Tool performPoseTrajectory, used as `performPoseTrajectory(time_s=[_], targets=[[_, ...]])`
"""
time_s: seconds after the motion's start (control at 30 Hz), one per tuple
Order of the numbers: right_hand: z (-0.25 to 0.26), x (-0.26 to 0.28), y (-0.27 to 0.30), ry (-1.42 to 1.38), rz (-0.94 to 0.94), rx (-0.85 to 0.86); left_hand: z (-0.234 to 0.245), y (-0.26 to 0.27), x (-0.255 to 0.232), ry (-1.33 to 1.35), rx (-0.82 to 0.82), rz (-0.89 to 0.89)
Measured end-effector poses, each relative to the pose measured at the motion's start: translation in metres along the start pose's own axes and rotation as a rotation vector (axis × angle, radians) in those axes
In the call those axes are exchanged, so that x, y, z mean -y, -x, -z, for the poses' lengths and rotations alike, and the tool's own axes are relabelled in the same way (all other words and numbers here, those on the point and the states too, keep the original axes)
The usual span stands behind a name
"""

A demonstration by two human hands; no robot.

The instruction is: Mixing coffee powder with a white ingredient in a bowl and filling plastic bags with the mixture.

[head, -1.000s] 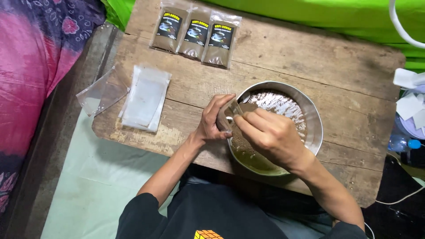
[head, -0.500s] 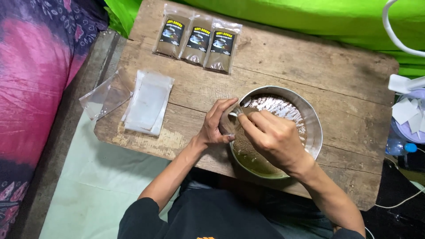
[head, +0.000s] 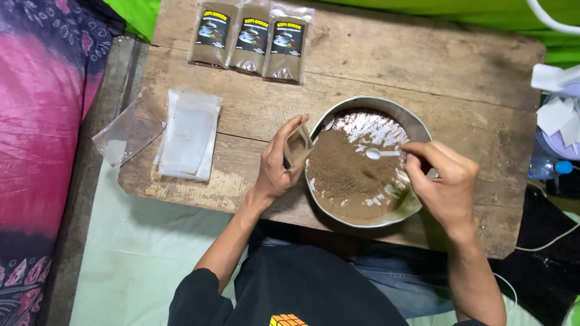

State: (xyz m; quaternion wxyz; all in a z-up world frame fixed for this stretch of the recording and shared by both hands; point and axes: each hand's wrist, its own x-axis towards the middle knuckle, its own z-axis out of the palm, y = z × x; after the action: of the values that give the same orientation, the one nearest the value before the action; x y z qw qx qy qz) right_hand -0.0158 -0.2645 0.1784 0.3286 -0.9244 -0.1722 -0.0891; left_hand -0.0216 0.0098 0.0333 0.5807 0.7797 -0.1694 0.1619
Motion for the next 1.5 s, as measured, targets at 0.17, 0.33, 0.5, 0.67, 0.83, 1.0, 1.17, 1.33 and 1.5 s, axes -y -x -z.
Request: performPoseTrajectory(time_s=[0.17, 0.33, 0.5, 0.67, 0.83, 1.0, 1.17, 1.33, 1.5], targets=[[-0.015, -0.041, 0.032, 0.131, -0.063, 0.07, -0.005, -0.001, -0.007, -0.1, -0.124, 0.086], [-0.033, -0.056, 0.056, 0.057, -0.183, 0.128, -0.006, 0.006, -0.013, -0.194, -0.224, 0.217], [-0.039, -0.058, 0.063, -0.001, -0.249, 0.142, -0.005, 0.016, -0.003, -0.174, -0.341, 0.296], [-0.038, -0.051, 0.061, -0.028, -0.311, 0.143, 0.011, 0.018, -0.006, -0.245, -0.469, 0.253], [-0.039, -0.072, 0.071, -0.057, -0.386, 0.106, 0.022, 0.012, -0.011, -0.192, -0.585, 0.314], [-0.045, -0.062, 0.072, 0.003, -0.329, 0.211, 0.034, 0.016, -0.018, -0.167, -0.567, 0.272], [-0.05, -0.082, 0.076, 0.253, -0.056, 0.193, 0.045, 0.013, -0.041, -0.097, -0.44, 0.232], [-0.044, -0.036, 0.044, 0.007, 0.078, 0.077, 0.027, -0.006, -0.07, 0.137, -0.395, 0.2], [-0.055, 0.011, 0.009, -0.506, 0.102, 0.264, -0.002, -0.025, -0.103, 0.494, -0.154, 0.242]])
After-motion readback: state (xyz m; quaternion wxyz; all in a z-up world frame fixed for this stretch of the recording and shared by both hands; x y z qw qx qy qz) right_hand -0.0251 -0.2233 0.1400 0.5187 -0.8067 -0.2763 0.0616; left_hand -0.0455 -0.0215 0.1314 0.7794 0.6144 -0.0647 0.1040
